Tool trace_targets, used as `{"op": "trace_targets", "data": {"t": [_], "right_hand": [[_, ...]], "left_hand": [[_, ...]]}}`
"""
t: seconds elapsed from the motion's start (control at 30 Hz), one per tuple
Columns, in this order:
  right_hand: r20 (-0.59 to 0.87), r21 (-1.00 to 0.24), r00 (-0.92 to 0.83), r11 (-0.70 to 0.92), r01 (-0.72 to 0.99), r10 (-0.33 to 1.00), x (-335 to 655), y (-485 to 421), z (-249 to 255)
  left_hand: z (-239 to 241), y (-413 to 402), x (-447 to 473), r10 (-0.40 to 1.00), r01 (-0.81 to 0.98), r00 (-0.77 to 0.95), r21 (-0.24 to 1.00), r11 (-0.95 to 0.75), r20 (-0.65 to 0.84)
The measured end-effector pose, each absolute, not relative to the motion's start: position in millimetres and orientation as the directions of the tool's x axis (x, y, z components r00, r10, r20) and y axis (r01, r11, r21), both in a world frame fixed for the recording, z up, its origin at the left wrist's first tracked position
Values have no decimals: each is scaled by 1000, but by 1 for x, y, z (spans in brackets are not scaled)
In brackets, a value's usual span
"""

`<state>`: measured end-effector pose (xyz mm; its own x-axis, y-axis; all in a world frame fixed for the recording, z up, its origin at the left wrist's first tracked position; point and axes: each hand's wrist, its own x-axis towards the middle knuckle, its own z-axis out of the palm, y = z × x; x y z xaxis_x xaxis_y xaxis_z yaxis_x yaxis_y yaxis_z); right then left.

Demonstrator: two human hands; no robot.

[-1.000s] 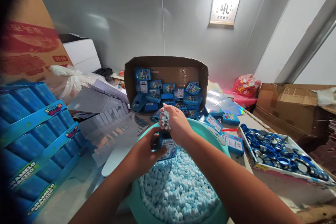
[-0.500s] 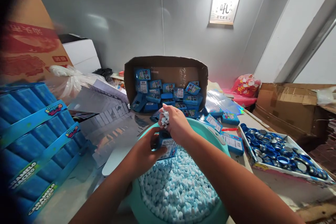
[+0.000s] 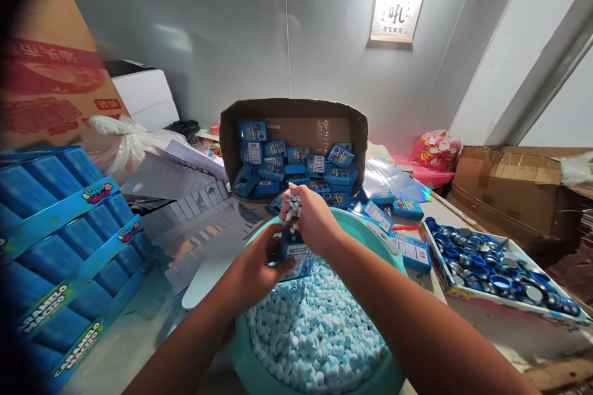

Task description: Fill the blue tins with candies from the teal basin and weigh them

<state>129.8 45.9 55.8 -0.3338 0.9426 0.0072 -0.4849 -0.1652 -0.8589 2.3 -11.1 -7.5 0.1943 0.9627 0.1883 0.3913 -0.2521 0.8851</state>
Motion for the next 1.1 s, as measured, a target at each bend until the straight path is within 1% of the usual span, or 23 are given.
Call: {"op": "trace_targets", "data": {"t": [0.17,0.57,0.67,0.8,0.93,1.1], "right_hand": [[-18,-845,-362,-208,-492,932,131,45,58],[15,-842,-391,-200,-502,920,133,44,59],[9,-836,-389,-207,-509,921,133,45,58],[0,-825,-385,-217,-521,923,133,45,58],[-2,-820,-364,-210,-532,931,133,45,59],[0,-825,-385,-218,-522,923,133,46,59]], "left_hand": [[-6,-11,2,952,365,224,888,-280,209],[-9,-11,2,954,363,209,889,-279,214],[-7,-11,3,952,343,222,897,-277,209],[-4,-12,2,953,374,208,882,-286,221],[-5,-12,2,950,335,219,897,-287,223],[-4,-13,3,952,365,217,886,-285,217]]}}
